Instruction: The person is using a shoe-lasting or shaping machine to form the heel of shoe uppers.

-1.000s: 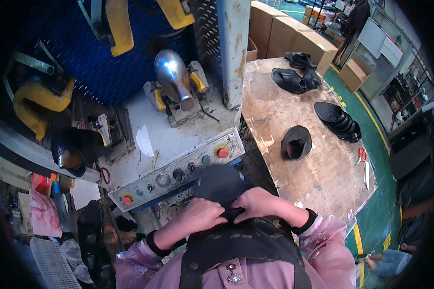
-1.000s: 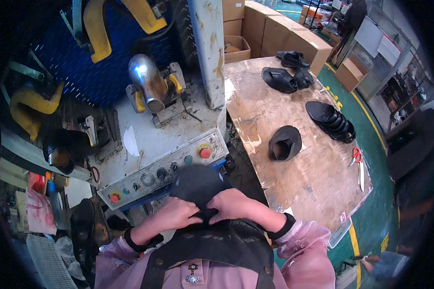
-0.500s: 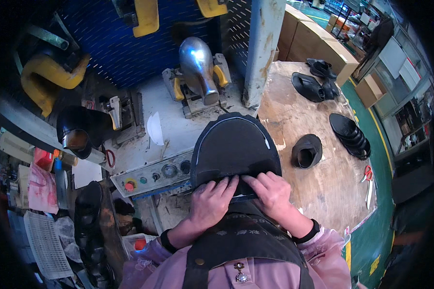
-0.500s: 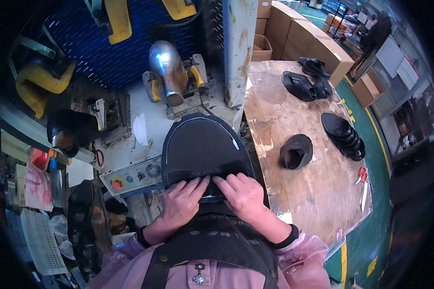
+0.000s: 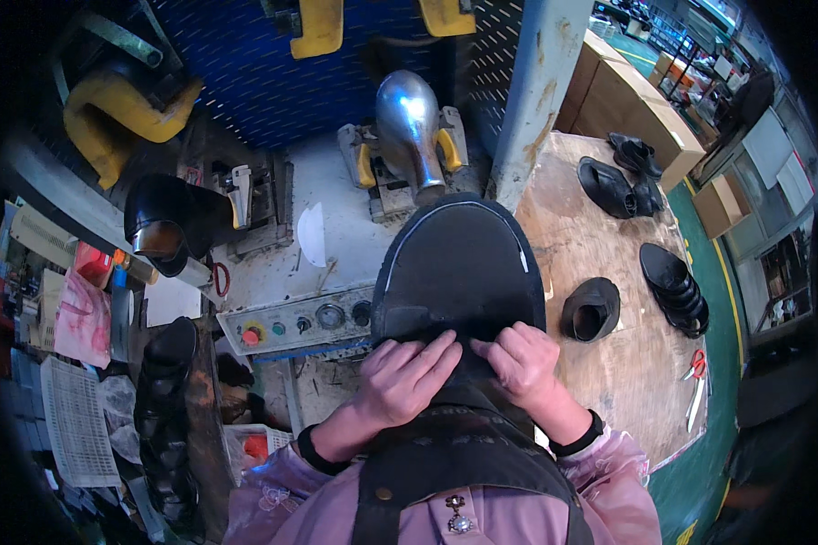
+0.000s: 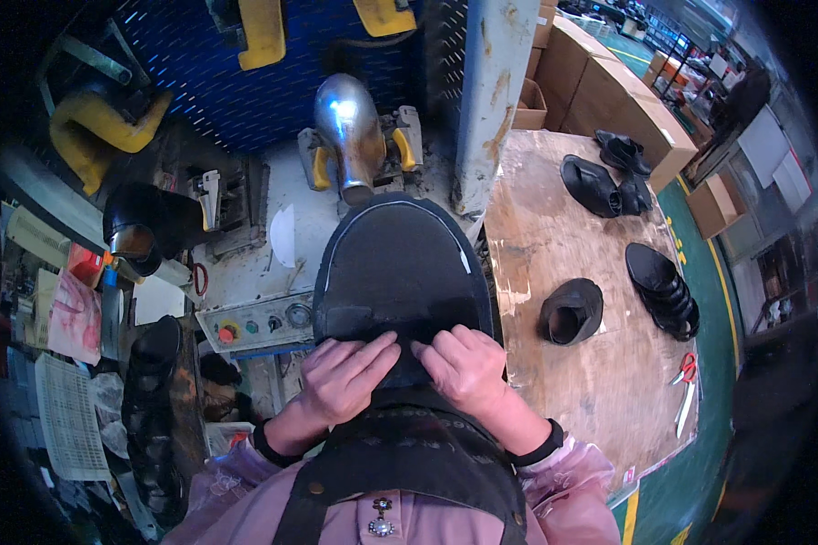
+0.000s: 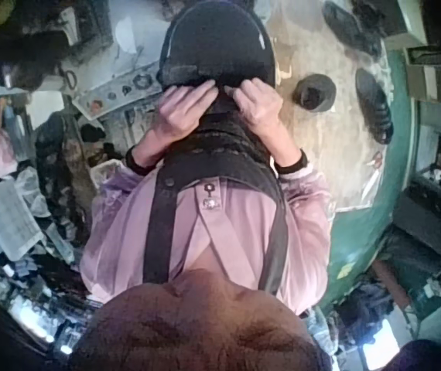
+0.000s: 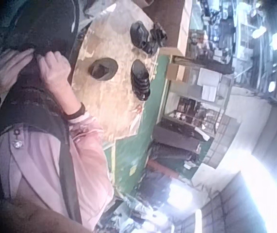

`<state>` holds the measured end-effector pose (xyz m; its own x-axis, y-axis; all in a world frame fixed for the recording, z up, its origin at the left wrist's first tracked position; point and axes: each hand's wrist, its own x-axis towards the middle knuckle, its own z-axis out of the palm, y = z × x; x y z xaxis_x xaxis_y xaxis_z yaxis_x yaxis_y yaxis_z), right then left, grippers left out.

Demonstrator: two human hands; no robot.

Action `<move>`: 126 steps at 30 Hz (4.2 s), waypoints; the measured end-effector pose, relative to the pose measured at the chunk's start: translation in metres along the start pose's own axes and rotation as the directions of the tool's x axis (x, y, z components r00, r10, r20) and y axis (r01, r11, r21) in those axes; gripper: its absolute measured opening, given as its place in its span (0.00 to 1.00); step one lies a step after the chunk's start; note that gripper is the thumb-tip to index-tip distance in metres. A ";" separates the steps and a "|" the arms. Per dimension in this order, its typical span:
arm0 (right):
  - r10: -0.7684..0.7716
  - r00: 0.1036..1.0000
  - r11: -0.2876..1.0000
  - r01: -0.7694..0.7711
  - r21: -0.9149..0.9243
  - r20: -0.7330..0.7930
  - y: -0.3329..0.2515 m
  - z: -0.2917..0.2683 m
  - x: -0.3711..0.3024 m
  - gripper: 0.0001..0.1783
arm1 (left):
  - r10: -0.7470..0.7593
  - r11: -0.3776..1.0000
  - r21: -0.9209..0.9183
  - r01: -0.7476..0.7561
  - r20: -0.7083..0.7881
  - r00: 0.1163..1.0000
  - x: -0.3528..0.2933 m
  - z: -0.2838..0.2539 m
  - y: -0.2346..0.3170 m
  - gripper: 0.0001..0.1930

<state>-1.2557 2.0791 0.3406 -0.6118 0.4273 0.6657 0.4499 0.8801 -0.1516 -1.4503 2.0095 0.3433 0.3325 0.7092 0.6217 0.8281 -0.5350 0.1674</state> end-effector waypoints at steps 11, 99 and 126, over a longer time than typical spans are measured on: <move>-0.050 0.997 0.996 0.045 0.083 0.063 0.011 0.002 0.014 0.20 | -0.012 0.997 -0.083 0.006 -0.067 0.998 -0.006 -0.005 -0.021 0.11; 0.950 0.155 -0.266 -0.052 0.963 0.271 0.053 0.222 0.085 0.18 | 0.104 0.937 -0.319 -0.144 -0.138 0.985 0.189 -0.033 -0.143 0.31; 0.837 0.534 0.508 -0.679 0.530 -0.118 0.163 0.234 -0.180 0.18 | -0.646 -0.401 -0.906 0.137 0.386 0.659 0.042 0.203 -0.197 0.12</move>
<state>-1.2243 2.1941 0.0251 0.1268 0.9406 0.3149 0.2994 0.2664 -0.9162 -1.5078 2.2374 0.1813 -0.1418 0.9899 0.0062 -0.6950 -0.1040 0.7114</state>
